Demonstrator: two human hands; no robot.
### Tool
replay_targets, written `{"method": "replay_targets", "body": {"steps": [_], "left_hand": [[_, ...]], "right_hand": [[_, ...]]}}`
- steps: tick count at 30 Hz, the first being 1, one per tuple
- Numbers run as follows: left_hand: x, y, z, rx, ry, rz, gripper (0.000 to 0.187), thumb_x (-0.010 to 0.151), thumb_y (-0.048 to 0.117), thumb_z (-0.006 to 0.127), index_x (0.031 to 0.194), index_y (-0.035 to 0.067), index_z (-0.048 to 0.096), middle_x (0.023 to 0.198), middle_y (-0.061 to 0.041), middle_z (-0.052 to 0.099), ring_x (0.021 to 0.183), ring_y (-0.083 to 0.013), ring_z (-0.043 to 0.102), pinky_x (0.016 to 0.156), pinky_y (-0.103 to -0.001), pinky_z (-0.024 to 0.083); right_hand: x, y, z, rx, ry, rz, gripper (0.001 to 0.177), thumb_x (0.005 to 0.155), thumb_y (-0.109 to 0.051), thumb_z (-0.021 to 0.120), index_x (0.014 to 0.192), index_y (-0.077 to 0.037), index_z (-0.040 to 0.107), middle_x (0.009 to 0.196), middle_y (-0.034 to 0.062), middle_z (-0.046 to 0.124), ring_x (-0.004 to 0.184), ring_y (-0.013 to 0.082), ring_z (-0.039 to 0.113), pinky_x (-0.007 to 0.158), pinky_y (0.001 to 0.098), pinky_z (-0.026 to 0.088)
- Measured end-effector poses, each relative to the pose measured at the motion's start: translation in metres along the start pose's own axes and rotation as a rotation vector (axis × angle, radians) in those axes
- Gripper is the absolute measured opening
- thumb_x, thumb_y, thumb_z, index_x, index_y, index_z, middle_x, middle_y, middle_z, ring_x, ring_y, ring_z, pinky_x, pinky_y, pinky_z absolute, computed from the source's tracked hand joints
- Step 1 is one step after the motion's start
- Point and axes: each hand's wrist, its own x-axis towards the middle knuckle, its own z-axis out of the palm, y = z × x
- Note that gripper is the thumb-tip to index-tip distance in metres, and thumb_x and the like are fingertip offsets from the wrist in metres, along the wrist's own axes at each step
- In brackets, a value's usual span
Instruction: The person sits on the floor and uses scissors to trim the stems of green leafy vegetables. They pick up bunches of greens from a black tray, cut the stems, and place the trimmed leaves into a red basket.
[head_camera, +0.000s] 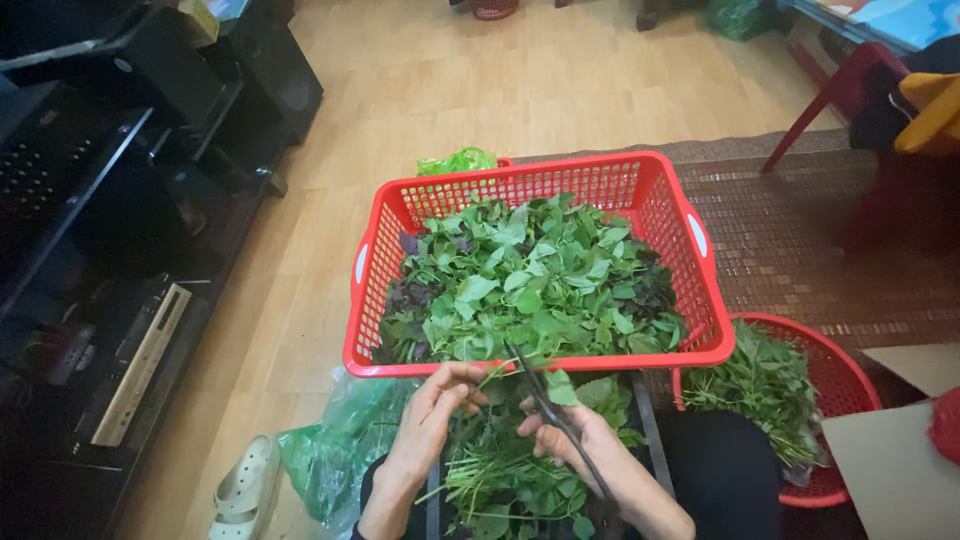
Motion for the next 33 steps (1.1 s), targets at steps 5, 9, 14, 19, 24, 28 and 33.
{"method": "replay_targets", "body": {"steps": [5, 9, 14, 19, 24, 28, 33], "left_hand": [[0.003, -0.001, 0.015, -0.036, -0.005, -0.122, 0.019, 0.096, 0.026, 0.057, 0.108, 0.011, 0.061, 0.094, -0.006, 0.068, 0.076, -0.0140, 0.065, 0.075, -0.030, 0.055], [0.013, -0.015, 0.024, -0.170, 0.153, 0.106, 0.014, 0.094, 0.019, 0.066, 0.102, 0.007, 0.067, 0.085, -0.005, 0.067, 0.063, -0.0111, 0.057, 0.059, -0.025, 0.048], [0.021, -0.010, 0.027, -0.231, 0.222, 0.141, 0.018, 0.093, 0.013, 0.067, 0.109, 0.004, 0.069, 0.088, -0.006, 0.069, 0.069, -0.0126, 0.058, 0.062, -0.026, 0.050], [0.026, -0.015, 0.032, -0.328, 0.302, 0.139, 0.019, 0.092, 0.008, 0.067, 0.111, 0.002, 0.067, 0.092, -0.008, 0.066, 0.073, -0.0133, 0.057, 0.062, -0.026, 0.050], [0.034, -0.011, 0.029, -0.282, 0.390, 0.216, 0.019, 0.091, 0.009, 0.068, 0.109, 0.003, 0.064, 0.097, -0.009, 0.067, 0.076, -0.0143, 0.059, 0.058, -0.026, 0.053], [0.029, 0.006, 0.026, 0.187, 0.469, 0.418, 0.010, 0.090, 0.014, 0.070, 0.098, 0.009, 0.070, 0.091, -0.004, 0.065, 0.081, -0.0140, 0.068, 0.066, -0.025, 0.059], [0.022, 0.015, 0.025, 0.469, 0.391, 0.657, 0.014, 0.086, 0.003, 0.072, 0.100, 0.003, 0.068, 0.100, -0.009, 0.061, 0.083, -0.0179, 0.068, 0.072, -0.026, 0.063]], "right_hand": [[-0.001, 0.001, 0.002, -0.022, -0.050, -0.065, 0.043, 0.088, -0.028, 0.071, 0.124, -0.008, 0.060, 0.100, 0.0091, 0.074, 0.076, 0.0120, 0.066, 0.065, 0.0231, 0.048], [0.001, 0.015, 0.000, 0.178, 0.074, 0.119, 0.028, 0.094, 0.004, 0.058, 0.122, 0.000, 0.063, 0.097, 0.0168, 0.072, 0.083, 0.0168, 0.065, 0.072, 0.0257, 0.047], [-0.009, -0.001, 0.005, -0.151, -0.030, 0.082, 0.046, 0.082, -0.037, 0.075, 0.118, -0.011, 0.064, 0.097, 0.0049, 0.074, 0.085, 0.0119, 0.069, 0.075, 0.0257, 0.052], [-0.008, -0.015, 0.014, 0.027, 0.168, 0.220, 0.027, 0.083, -0.010, 0.079, 0.106, 0.002, 0.073, 0.071, 0.0177, 0.073, 0.031, 0.0157, 0.045, 0.028, 0.0259, 0.032], [-0.001, -0.003, 0.010, 0.030, 0.203, 0.216, 0.022, 0.084, -0.006, 0.078, 0.103, 0.004, 0.072, 0.071, 0.0189, 0.073, 0.028, 0.0143, 0.042, 0.027, 0.0245, 0.030], [0.004, -0.004, -0.002, -0.275, 0.087, 0.006, 0.041, 0.080, -0.025, 0.083, 0.116, -0.013, 0.066, 0.087, 0.0007, 0.071, 0.074, 0.0085, 0.064, 0.068, 0.0223, 0.046], [-0.005, -0.073, 0.026, -0.524, 0.200, 0.185, 0.041, 0.074, -0.032, 0.086, 0.110, -0.024, 0.066, 0.091, -0.0083, 0.075, 0.079, 0.0081, 0.065, 0.077, 0.0239, 0.048]]}}
